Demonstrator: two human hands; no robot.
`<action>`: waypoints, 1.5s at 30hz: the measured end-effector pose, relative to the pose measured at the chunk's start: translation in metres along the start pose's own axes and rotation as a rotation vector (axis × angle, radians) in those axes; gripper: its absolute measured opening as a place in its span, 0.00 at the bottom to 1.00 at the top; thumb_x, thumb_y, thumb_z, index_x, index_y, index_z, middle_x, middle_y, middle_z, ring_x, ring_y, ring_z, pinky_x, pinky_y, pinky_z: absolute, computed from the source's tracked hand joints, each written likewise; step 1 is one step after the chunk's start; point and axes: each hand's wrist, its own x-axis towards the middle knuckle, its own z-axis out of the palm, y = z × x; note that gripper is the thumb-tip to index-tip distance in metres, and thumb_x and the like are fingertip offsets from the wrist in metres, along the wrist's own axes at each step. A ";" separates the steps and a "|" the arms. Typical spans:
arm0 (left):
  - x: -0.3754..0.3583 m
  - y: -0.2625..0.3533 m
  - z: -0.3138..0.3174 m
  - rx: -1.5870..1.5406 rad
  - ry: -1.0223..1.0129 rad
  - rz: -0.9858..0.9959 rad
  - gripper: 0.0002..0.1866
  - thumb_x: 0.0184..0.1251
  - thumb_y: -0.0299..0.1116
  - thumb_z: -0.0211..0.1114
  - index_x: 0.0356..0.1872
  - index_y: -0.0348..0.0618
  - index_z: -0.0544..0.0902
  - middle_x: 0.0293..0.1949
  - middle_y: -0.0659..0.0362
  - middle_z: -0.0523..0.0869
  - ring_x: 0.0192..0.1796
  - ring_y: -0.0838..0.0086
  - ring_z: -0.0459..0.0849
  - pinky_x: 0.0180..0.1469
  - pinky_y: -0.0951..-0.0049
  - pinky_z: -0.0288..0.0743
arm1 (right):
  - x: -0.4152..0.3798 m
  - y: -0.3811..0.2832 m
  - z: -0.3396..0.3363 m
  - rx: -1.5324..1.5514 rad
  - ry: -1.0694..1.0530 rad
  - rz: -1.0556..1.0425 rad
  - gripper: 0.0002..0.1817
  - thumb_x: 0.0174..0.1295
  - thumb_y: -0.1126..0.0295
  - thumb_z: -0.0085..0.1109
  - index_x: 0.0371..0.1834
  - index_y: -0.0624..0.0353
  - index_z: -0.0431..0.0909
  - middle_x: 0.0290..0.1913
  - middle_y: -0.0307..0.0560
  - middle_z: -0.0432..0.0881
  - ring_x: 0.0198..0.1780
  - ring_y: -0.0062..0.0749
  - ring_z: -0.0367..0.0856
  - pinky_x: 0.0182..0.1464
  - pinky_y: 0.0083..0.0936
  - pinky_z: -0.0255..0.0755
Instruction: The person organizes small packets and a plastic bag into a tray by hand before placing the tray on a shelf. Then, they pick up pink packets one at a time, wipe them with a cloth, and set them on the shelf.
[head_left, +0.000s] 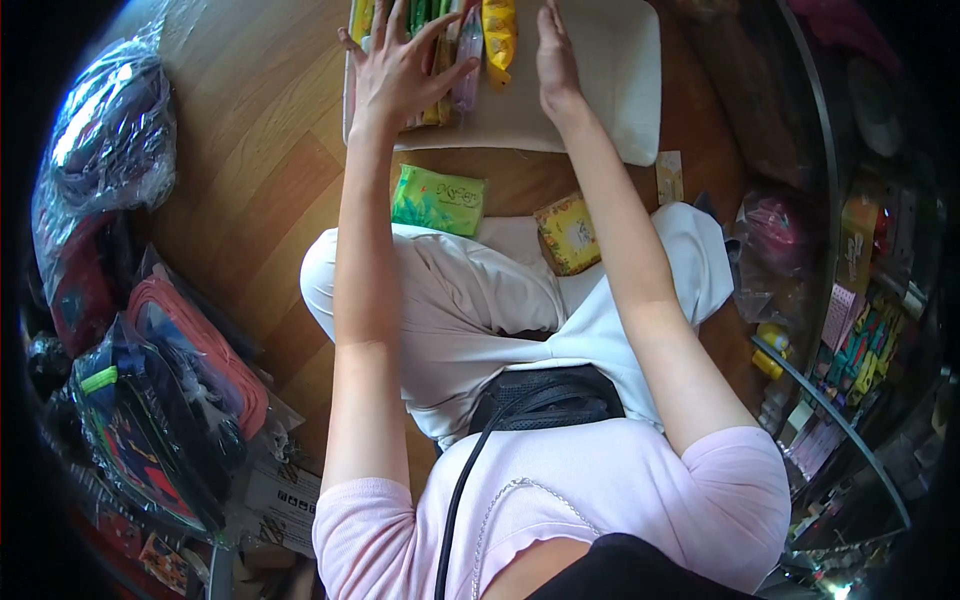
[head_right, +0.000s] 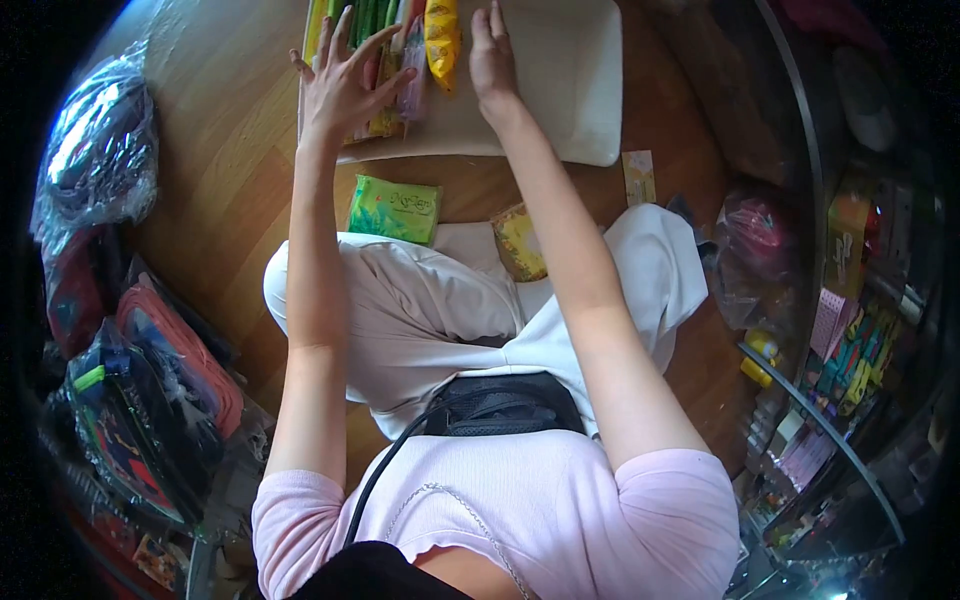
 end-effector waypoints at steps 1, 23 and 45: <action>-0.002 -0.009 0.011 0.083 0.067 0.068 0.33 0.53 0.70 0.56 0.62 0.82 0.68 0.72 0.56 0.56 0.74 0.60 0.50 0.66 0.29 0.32 | -0.009 -0.007 -0.021 -0.040 0.010 -0.031 0.31 0.70 0.51 0.41 0.70 0.58 0.57 0.70 0.49 0.59 0.68 0.37 0.62 0.68 0.29 0.53; -0.004 -0.024 0.017 -0.095 0.143 0.043 0.20 0.62 0.51 0.60 0.56 0.71 0.77 0.68 0.59 0.65 0.71 0.62 0.61 0.66 0.32 0.36 | -0.079 0.023 -0.271 -1.471 -0.035 0.572 0.46 0.42 0.53 0.73 0.60 0.68 0.62 0.56 0.66 0.74 0.60 0.54 0.72 0.60 0.37 0.68; -0.001 -0.025 0.009 -0.145 0.202 0.073 0.19 0.61 0.44 0.62 0.56 0.67 0.78 0.65 0.59 0.68 0.65 0.62 0.68 0.67 0.49 0.47 | -0.096 -0.078 -0.118 -0.261 0.137 -0.022 0.14 0.63 0.64 0.58 0.42 0.65 0.80 0.35 0.41 0.84 0.36 0.18 0.78 0.40 0.21 0.73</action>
